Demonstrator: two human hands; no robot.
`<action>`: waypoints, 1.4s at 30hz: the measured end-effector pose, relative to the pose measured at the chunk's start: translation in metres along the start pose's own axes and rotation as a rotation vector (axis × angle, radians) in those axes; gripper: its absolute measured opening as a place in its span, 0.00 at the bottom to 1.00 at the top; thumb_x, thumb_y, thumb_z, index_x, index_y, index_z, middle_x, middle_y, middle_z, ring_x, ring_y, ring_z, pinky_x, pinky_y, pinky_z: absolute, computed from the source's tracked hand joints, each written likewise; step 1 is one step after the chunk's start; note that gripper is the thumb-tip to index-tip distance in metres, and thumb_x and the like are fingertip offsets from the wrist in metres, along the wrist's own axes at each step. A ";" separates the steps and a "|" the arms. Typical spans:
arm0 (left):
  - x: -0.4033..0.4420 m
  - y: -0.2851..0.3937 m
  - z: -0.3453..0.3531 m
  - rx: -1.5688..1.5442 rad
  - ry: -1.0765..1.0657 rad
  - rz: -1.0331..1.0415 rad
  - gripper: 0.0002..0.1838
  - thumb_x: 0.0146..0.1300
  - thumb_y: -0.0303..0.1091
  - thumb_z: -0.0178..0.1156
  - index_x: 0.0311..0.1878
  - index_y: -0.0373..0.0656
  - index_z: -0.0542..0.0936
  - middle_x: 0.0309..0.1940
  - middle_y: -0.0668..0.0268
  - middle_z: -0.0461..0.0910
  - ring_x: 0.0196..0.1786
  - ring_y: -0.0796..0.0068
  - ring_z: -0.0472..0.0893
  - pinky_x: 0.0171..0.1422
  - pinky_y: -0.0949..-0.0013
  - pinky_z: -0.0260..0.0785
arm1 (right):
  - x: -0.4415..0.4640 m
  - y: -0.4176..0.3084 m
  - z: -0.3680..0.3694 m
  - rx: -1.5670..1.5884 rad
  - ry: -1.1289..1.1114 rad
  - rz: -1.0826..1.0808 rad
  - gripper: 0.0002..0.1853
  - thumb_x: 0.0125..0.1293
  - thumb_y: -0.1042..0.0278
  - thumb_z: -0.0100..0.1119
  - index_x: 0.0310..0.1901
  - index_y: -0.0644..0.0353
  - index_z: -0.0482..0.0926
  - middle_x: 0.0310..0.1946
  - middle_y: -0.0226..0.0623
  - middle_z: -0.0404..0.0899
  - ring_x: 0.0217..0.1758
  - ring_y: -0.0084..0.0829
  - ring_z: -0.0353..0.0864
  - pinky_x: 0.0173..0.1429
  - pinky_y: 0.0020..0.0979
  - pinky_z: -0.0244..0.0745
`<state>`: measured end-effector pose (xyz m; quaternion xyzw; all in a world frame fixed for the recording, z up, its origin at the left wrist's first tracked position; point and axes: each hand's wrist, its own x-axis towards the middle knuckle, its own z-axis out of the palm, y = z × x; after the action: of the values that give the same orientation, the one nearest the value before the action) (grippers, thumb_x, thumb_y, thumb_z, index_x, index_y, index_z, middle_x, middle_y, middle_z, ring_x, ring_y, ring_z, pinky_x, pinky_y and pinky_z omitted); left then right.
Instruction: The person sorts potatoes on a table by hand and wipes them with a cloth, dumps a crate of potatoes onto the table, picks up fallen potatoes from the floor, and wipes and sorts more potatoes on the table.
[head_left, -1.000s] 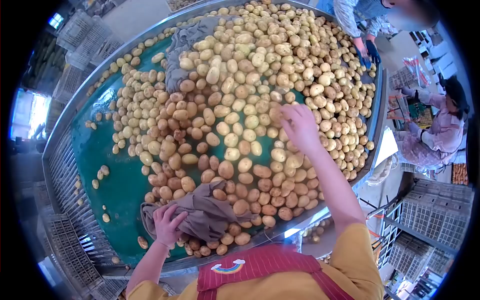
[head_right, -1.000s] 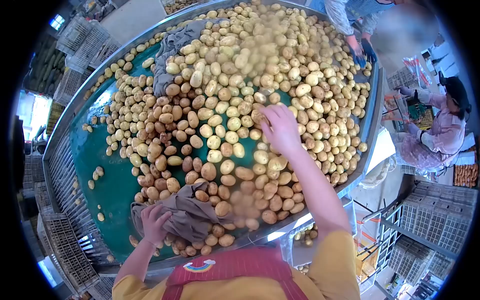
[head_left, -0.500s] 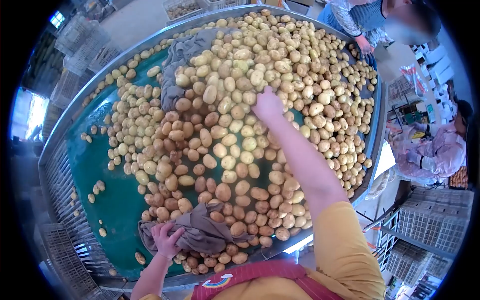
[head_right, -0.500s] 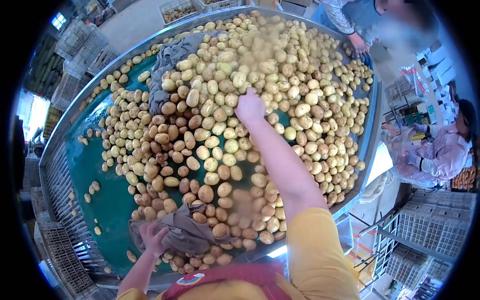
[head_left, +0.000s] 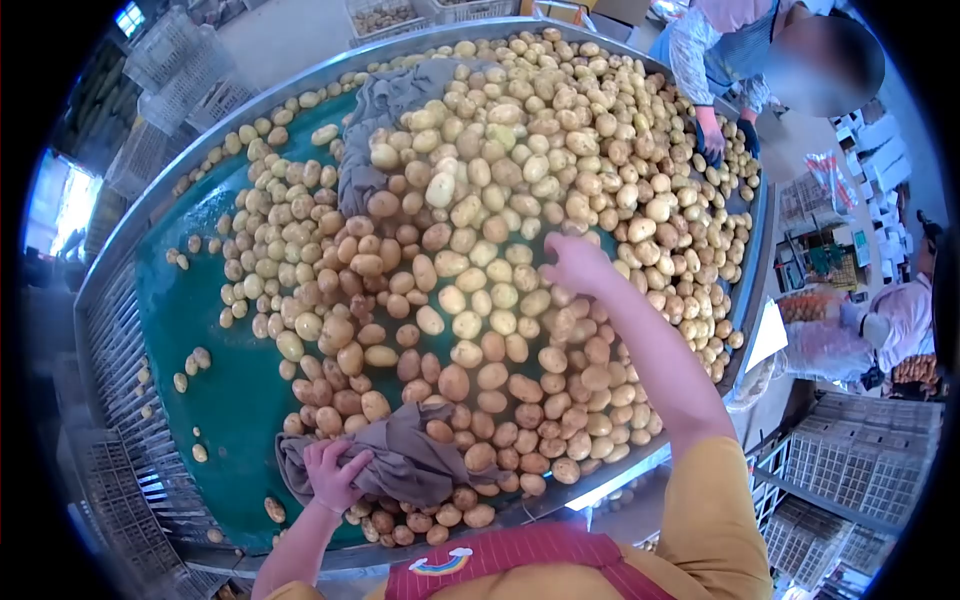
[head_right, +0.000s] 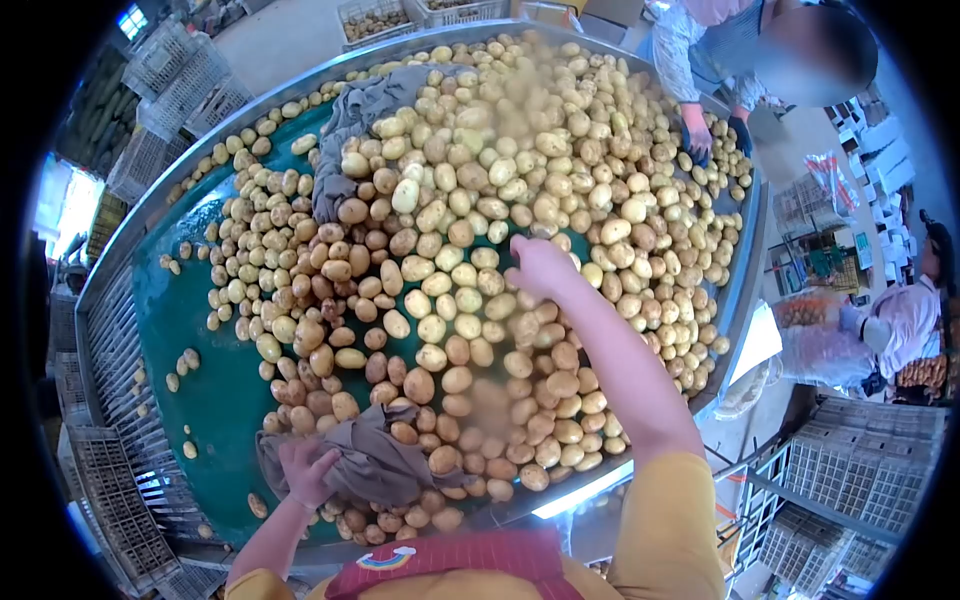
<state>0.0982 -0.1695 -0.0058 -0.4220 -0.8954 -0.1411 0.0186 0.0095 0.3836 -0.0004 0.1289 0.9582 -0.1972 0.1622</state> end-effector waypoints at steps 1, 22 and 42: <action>0.001 0.002 -0.001 -0.012 0.003 0.008 0.27 0.43 0.48 0.70 0.52 0.66 0.85 0.51 0.66 0.77 0.54 0.55 0.73 0.59 0.48 0.62 | -0.004 -0.003 0.004 -0.029 0.042 0.028 0.14 0.59 0.59 0.68 0.43 0.57 0.84 0.41 0.47 0.85 0.48 0.49 0.84 0.52 0.44 0.80; 0.011 0.003 -0.012 -0.040 0.000 -0.009 0.29 0.43 0.55 0.68 0.55 0.71 0.84 0.53 0.68 0.77 0.54 0.58 0.73 0.57 0.51 0.62 | -0.030 -0.015 -0.010 1.634 0.221 0.010 0.03 0.66 0.73 0.58 0.35 0.61 0.79 0.32 0.26 0.78 0.37 0.24 0.79 0.47 0.22 0.71; 0.155 -0.022 -0.043 -0.293 0.213 -0.171 0.21 0.56 0.33 0.69 0.55 0.48 0.82 0.53 0.59 0.77 0.57 0.54 0.76 0.58 0.58 0.70 | -0.001 -0.181 0.105 -0.426 0.279 -0.571 0.21 0.55 0.62 0.69 0.49 0.50 0.72 0.28 0.32 0.80 0.30 0.35 0.82 0.30 0.34 0.77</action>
<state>-0.0222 -0.0780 0.0534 -0.3253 -0.8908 -0.3147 0.0396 -0.0185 0.1779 -0.0304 -0.1545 0.9879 -0.0113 -0.0082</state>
